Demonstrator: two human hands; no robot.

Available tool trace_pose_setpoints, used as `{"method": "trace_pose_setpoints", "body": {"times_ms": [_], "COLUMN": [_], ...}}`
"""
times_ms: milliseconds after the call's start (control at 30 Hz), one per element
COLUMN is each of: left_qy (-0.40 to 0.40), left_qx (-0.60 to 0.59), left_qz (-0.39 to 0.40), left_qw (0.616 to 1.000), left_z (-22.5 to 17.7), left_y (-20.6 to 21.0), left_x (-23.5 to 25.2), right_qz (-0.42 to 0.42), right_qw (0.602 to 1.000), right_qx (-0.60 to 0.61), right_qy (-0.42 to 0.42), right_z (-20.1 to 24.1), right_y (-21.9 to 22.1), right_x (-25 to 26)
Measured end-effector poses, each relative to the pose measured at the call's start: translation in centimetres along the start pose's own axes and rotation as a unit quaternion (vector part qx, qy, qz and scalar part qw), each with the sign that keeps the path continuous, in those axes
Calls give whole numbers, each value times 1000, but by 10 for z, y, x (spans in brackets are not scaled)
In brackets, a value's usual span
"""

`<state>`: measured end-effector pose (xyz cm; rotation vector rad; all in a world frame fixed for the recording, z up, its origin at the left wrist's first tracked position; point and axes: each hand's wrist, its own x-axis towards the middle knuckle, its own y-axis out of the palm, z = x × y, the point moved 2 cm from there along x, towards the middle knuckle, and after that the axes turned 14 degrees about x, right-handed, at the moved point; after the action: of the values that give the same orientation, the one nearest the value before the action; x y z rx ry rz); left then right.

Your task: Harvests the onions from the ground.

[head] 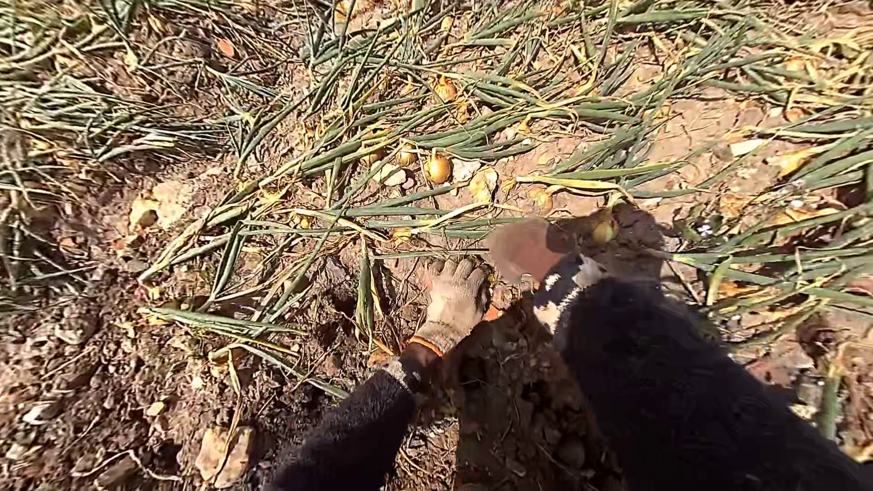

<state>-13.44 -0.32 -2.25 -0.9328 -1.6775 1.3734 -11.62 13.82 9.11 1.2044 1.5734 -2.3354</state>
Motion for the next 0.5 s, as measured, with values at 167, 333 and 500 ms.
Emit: {"method": "trace_pose_setpoints", "body": {"times_ms": [167, 333, 500], "left_qy": [-9, -35, -8], "left_qx": [2, 61, 79], "left_qz": [16, 25, 6], "left_qw": [1000, 997, 997], "left_z": [0, -18, -27], "left_y": [-16, -14, -13], "left_x": [12, 21, 21], "right_qz": [-127, -222, -220], "right_qw": [982, 966, 956], "right_qx": [136, 131, 178], "right_qy": [30, 4, 81], "right_z": [-19, -36, -59], "right_y": [45, 106, 181], "right_x": [-41, -62, -69]}}
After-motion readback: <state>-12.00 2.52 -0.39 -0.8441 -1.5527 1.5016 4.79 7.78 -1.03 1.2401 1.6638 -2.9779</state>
